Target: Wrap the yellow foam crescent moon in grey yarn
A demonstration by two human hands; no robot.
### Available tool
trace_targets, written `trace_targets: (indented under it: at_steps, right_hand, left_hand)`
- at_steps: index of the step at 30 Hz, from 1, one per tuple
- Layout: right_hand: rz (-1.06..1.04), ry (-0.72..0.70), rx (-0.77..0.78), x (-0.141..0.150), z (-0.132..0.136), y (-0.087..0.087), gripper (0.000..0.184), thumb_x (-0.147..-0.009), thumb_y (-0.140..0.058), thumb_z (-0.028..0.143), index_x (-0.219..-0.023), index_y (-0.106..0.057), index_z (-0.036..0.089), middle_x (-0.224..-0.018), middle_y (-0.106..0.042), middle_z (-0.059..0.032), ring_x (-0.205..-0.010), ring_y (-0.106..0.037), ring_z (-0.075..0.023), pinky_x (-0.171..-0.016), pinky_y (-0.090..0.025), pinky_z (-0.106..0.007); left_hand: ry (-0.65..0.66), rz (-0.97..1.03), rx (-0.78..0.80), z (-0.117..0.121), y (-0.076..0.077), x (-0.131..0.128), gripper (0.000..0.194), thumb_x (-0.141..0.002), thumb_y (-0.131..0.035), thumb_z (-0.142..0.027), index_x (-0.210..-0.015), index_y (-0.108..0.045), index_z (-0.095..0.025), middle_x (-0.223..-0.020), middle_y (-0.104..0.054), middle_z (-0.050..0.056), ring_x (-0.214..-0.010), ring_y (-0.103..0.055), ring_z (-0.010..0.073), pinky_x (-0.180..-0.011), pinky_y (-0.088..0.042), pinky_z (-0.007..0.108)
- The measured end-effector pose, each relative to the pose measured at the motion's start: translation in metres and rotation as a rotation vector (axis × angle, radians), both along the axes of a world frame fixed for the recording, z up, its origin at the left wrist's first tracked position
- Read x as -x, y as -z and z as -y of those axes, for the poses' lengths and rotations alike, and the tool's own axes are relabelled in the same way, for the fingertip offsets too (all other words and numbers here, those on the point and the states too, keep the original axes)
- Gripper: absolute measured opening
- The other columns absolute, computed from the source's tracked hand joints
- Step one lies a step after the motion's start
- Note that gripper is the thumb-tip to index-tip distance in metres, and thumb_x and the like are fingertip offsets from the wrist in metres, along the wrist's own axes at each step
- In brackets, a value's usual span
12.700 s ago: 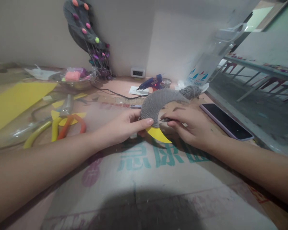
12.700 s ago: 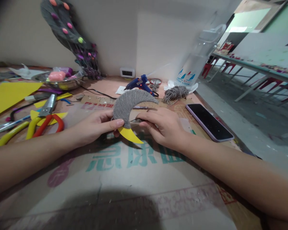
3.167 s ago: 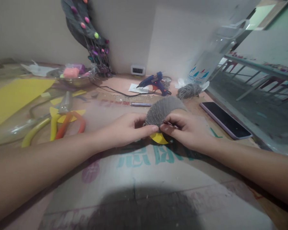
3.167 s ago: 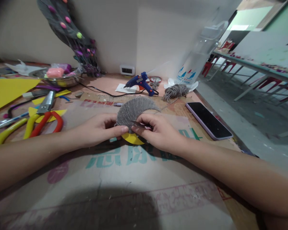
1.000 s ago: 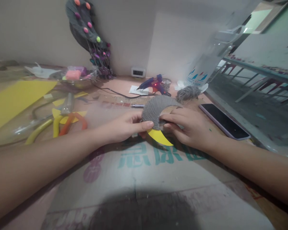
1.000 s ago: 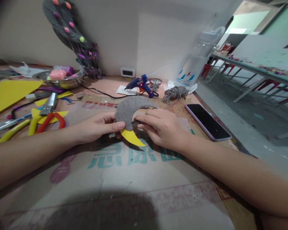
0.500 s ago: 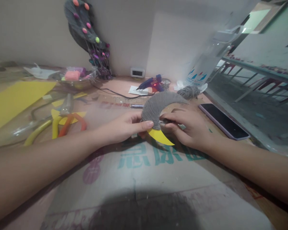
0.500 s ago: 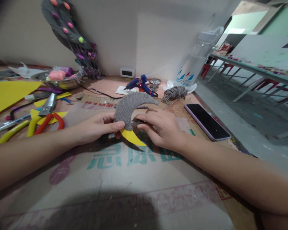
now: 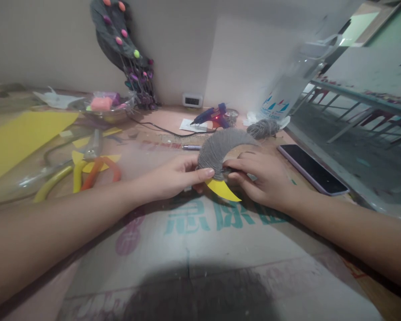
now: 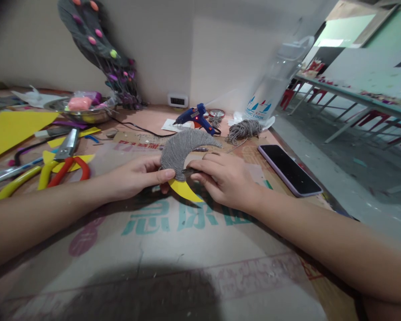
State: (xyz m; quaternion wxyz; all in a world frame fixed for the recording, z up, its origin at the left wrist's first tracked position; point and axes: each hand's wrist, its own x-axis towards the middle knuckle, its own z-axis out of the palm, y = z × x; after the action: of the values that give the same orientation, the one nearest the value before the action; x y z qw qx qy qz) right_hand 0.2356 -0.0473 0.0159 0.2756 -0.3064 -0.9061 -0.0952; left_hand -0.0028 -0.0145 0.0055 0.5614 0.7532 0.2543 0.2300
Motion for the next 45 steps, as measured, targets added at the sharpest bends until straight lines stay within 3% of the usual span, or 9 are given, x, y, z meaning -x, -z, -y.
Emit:
trace_targets:
  at_steps: [6, 16, 22, 45]
  right_hand:
    - [-0.019, -0.002, 0.061, -0.0011, -0.0017, 0.0031, 0.023, -0.1, -0.048, 0.032, -0.107, -0.067, 0.019, -0.085, -0.072, -0.0069, -0.079, -0.066, -0.0193, -0.069, -0.047, -0.031]
    - [-0.014, -0.026, 0.063, -0.0008, -0.0021, 0.0007, 0.021, -0.101, -0.048, 0.029, -0.104, -0.066, 0.018, -0.083, -0.072, -0.0059, -0.075, -0.064, -0.0171, -0.066, -0.045, -0.028]
    - [-0.044, -0.028, 0.056, -0.0002, -0.0007, 0.0002, 0.028, -0.102, -0.044, 0.035, -0.108, -0.065, 0.018, -0.083, -0.071, -0.0063, -0.073, -0.064, -0.018, -0.064, -0.045, -0.029]
    - [-0.03, -0.011, 0.043, -0.0009, -0.0014, 0.0004, 0.026, -0.101, -0.048, 0.031, -0.104, -0.068, 0.015, -0.079, -0.07, -0.0058, -0.071, -0.062, -0.0166, -0.064, -0.043, -0.028]
  left_hand:
    - [-0.002, -0.004, -0.014, -0.0008, 0.0011, -0.0001, 0.029, -0.091, -0.057, -0.046, -0.088, -0.058, -0.016, -0.071, -0.056, -0.001, -0.064, -0.052, 0.0117, -0.058, -0.038, 0.024]
    - [-0.011, -0.024, -0.012, 0.001, 0.0, 0.0005, 0.03, -0.093, -0.055, -0.047, -0.088, -0.058, -0.017, -0.069, -0.057, -0.002, -0.06, -0.049, 0.0106, -0.053, -0.035, 0.023]
    - [-0.022, 0.0, 0.014, 0.0005, -0.0003, -0.0002, 0.03, -0.092, -0.055, -0.047, -0.091, -0.059, -0.017, -0.073, -0.059, -0.001, -0.064, -0.055, 0.0117, -0.054, -0.037, 0.022]
    - [-0.014, 0.066, 0.044, -0.0012, 0.001, -0.0006, 0.028, -0.091, -0.059, -0.044, -0.092, -0.061, -0.016, -0.077, -0.059, -0.001, -0.064, -0.055, 0.0097, -0.059, -0.042, 0.022]
